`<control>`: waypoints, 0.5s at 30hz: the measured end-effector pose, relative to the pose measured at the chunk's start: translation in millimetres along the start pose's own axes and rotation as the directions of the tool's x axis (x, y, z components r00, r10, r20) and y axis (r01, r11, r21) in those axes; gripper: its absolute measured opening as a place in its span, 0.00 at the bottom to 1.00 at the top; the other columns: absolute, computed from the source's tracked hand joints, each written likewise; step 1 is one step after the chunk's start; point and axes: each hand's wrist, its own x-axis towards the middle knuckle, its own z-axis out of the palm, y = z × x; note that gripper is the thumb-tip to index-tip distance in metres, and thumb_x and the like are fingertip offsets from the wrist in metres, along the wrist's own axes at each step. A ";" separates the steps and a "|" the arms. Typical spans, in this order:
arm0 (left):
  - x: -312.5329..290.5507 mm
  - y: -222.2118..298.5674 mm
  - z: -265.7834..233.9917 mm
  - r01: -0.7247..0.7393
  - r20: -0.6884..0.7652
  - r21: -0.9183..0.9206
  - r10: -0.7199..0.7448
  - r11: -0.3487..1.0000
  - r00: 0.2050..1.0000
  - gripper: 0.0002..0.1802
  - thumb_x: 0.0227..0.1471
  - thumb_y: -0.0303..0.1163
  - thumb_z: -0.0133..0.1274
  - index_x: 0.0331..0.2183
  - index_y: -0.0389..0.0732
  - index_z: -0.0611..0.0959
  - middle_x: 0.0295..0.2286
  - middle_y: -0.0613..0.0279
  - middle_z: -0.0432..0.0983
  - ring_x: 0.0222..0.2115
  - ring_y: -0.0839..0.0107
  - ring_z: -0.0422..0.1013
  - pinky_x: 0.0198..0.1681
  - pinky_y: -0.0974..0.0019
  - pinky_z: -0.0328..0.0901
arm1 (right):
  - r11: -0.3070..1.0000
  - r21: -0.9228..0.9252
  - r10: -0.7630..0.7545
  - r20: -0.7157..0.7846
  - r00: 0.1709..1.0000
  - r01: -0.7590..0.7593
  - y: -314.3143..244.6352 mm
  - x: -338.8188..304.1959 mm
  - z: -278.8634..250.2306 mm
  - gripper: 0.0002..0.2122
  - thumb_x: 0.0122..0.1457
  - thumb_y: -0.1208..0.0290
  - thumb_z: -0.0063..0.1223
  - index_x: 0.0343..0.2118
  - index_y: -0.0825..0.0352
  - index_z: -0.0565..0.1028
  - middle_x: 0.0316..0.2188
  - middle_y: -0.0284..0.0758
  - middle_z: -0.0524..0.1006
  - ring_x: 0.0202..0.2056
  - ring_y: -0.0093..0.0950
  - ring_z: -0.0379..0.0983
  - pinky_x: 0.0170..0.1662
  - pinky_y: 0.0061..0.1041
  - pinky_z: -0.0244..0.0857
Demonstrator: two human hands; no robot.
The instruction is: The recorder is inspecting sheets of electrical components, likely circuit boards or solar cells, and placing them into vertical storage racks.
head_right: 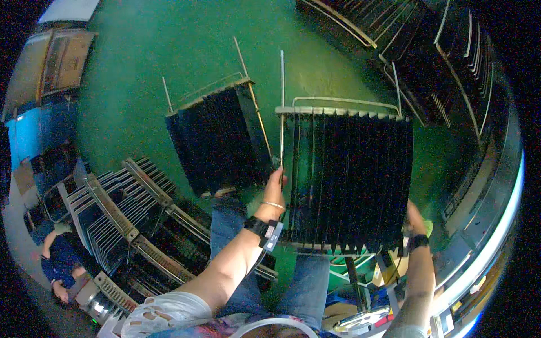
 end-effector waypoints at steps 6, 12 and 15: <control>-73.0 33.2 -53.1 -0.147 -0.020 0.048 0.149 0.988 0.989 0.13 0.49 0.40 0.46 0.31 0.40 0.76 0.26 0.68 0.69 0.29 0.76 0.63 0.38 0.72 0.56 | 0.956 0.293 -0.064 0.196 0.978 0.004 26.8 -70.8 40.2 0.17 0.54 0.61 0.47 0.43 0.67 0.69 0.39 0.33 0.74 0.39 0.27 0.71 0.44 0.28 0.65; -110.2 103.6 -147.2 -0.188 0.078 0.023 0.186 0.982 0.979 0.13 0.50 0.33 0.42 0.36 0.36 0.75 0.34 0.62 0.72 0.37 0.72 0.66 0.45 0.70 0.58 | 0.948 0.314 -0.176 0.350 0.920 0.062 4.9 -149.3 120.2 0.25 0.53 0.72 0.40 0.56 0.66 0.54 0.52 0.36 0.63 0.50 0.30 0.61 0.52 0.34 0.56; -130.0 170.5 -180.4 -0.038 0.046 -0.167 0.046 0.985 0.998 0.16 0.52 0.34 0.39 0.38 0.34 0.74 0.38 0.58 0.72 0.41 0.68 0.67 0.48 0.66 0.59 | 0.923 0.367 -0.338 0.630 0.699 0.116 -45.9 -173.4 200.9 0.32 0.49 0.71 0.44 0.57 0.67 0.48 0.56 0.39 0.56 0.55 0.33 0.54 0.57 0.35 0.47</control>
